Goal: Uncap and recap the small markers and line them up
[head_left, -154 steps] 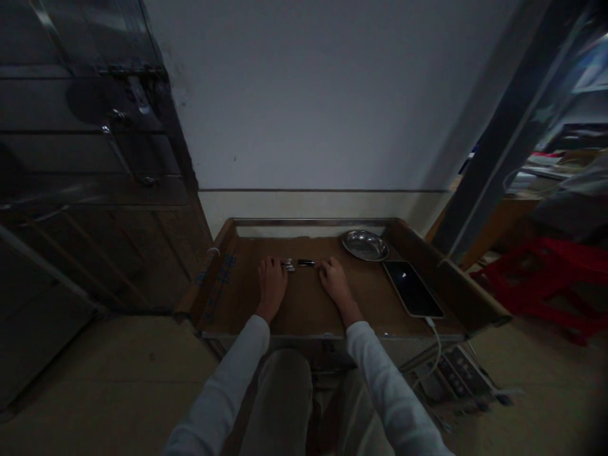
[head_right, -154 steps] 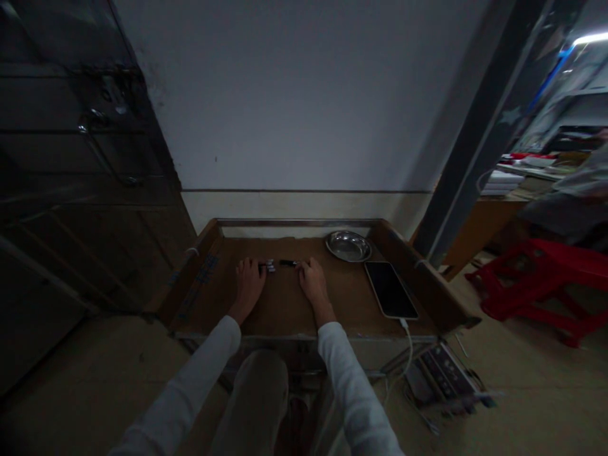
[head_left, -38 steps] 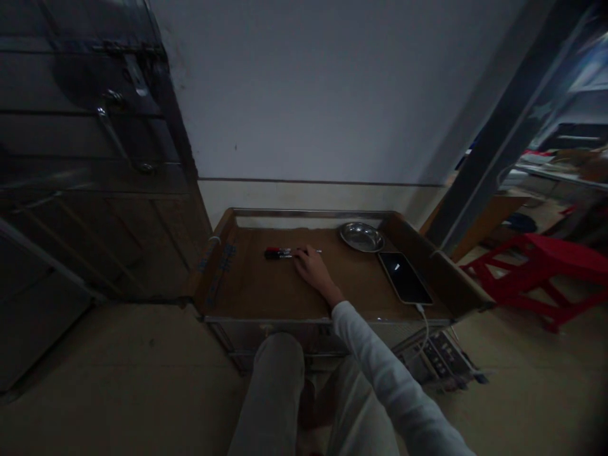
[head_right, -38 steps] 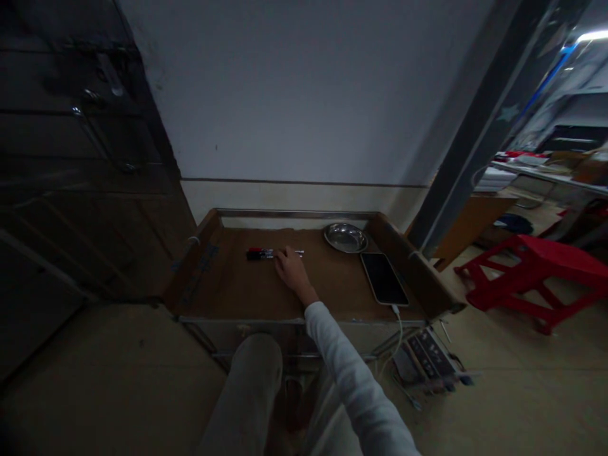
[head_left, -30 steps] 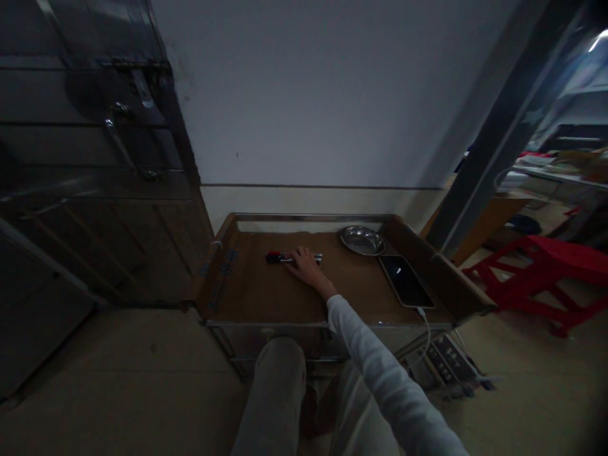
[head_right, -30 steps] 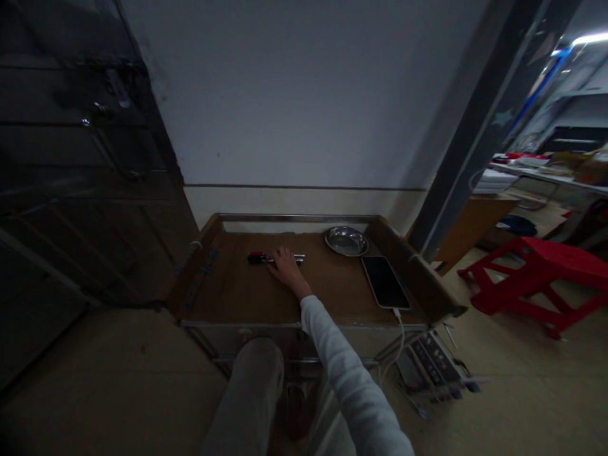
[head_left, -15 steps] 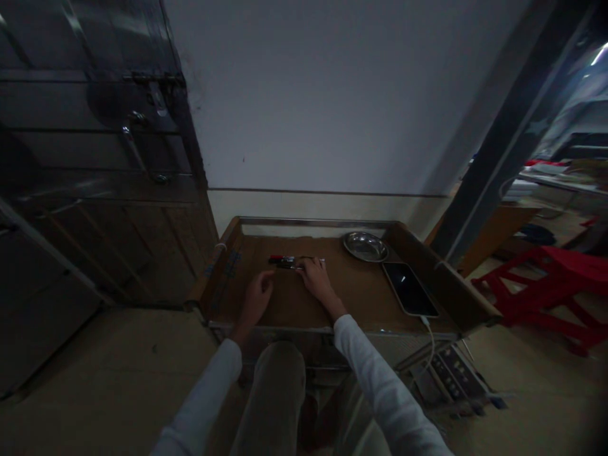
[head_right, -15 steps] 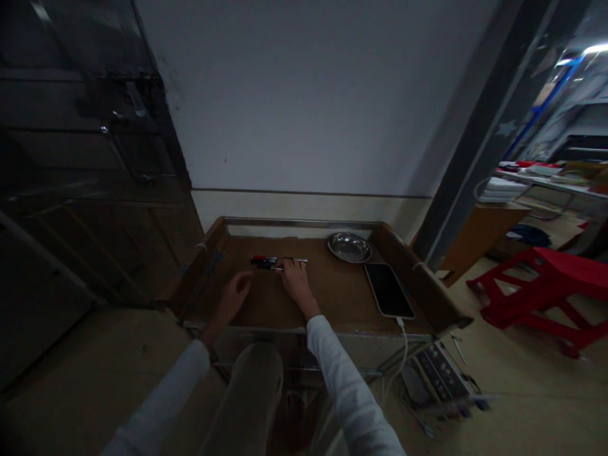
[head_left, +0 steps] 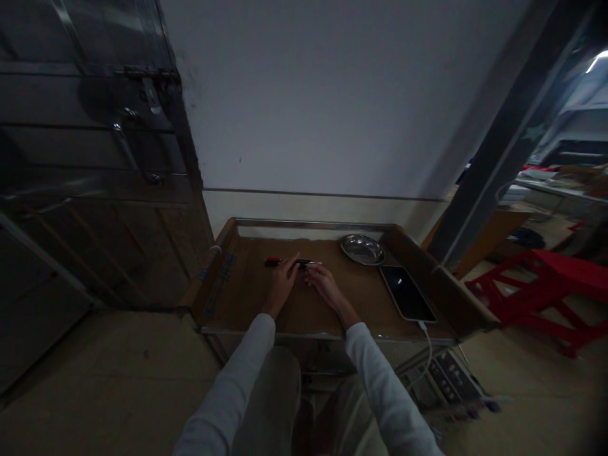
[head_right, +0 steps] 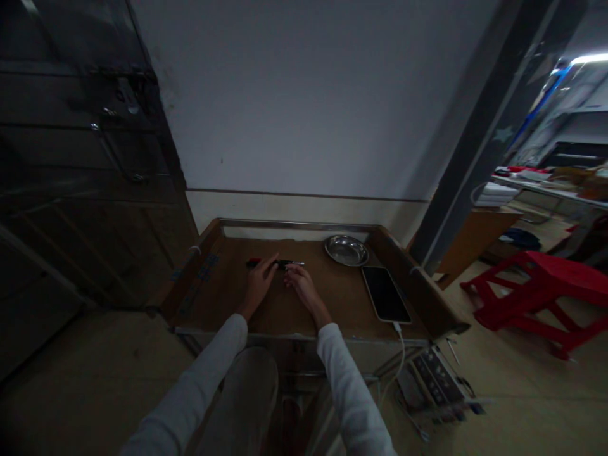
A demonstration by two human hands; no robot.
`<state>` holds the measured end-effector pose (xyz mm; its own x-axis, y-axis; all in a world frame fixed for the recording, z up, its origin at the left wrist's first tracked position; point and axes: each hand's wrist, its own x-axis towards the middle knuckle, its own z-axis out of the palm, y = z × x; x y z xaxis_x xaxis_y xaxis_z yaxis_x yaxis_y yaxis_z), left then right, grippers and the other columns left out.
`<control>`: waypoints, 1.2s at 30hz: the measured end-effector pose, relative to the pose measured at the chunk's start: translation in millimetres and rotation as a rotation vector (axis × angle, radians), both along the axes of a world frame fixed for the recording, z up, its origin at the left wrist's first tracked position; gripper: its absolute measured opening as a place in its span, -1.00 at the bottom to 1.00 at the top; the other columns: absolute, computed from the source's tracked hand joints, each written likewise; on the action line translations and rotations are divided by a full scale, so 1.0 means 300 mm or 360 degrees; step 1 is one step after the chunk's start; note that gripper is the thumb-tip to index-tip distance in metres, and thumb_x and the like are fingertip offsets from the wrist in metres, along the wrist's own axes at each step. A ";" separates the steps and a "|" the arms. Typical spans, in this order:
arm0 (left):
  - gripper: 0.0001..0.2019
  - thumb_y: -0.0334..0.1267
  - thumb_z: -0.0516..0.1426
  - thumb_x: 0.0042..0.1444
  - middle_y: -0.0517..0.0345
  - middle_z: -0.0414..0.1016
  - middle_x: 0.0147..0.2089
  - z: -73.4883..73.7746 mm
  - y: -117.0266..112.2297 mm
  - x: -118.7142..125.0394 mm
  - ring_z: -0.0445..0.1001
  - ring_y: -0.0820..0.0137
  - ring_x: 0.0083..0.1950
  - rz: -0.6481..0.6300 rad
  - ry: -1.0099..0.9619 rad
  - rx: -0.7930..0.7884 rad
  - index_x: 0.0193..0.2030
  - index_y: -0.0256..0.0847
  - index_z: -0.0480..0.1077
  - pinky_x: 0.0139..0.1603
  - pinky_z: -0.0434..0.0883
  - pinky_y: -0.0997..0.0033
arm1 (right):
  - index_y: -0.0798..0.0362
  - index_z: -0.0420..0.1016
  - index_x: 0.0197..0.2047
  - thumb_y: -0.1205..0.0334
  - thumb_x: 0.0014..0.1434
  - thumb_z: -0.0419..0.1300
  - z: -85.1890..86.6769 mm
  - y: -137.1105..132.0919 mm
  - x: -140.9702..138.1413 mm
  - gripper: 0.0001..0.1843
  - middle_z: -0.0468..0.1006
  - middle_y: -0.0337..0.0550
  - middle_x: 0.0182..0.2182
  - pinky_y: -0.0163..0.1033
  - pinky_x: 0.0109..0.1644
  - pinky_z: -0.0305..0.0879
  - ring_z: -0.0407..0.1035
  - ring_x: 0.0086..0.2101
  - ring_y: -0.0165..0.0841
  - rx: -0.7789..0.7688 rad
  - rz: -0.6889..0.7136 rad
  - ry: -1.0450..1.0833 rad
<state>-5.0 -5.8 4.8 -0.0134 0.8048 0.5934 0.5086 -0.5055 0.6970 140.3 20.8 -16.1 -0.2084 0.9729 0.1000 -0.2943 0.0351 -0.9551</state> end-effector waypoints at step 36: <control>-0.75 -0.44 -0.08 0.18 -0.03 0.29 -0.05 -0.045 -0.009 0.023 0.37 0.32 0.01 0.0064 0.0570 -0.0145 -0.08 -0.22 0.33 0.06 0.35 0.24 | -0.03 0.46 -0.16 0.30 0.09 0.16 -0.013 -0.035 0.078 -0.79 0.52 -0.15 -0.16 -0.09 0.01 0.17 0.34 -0.11 -0.26 0.1141 -0.0330 -0.1556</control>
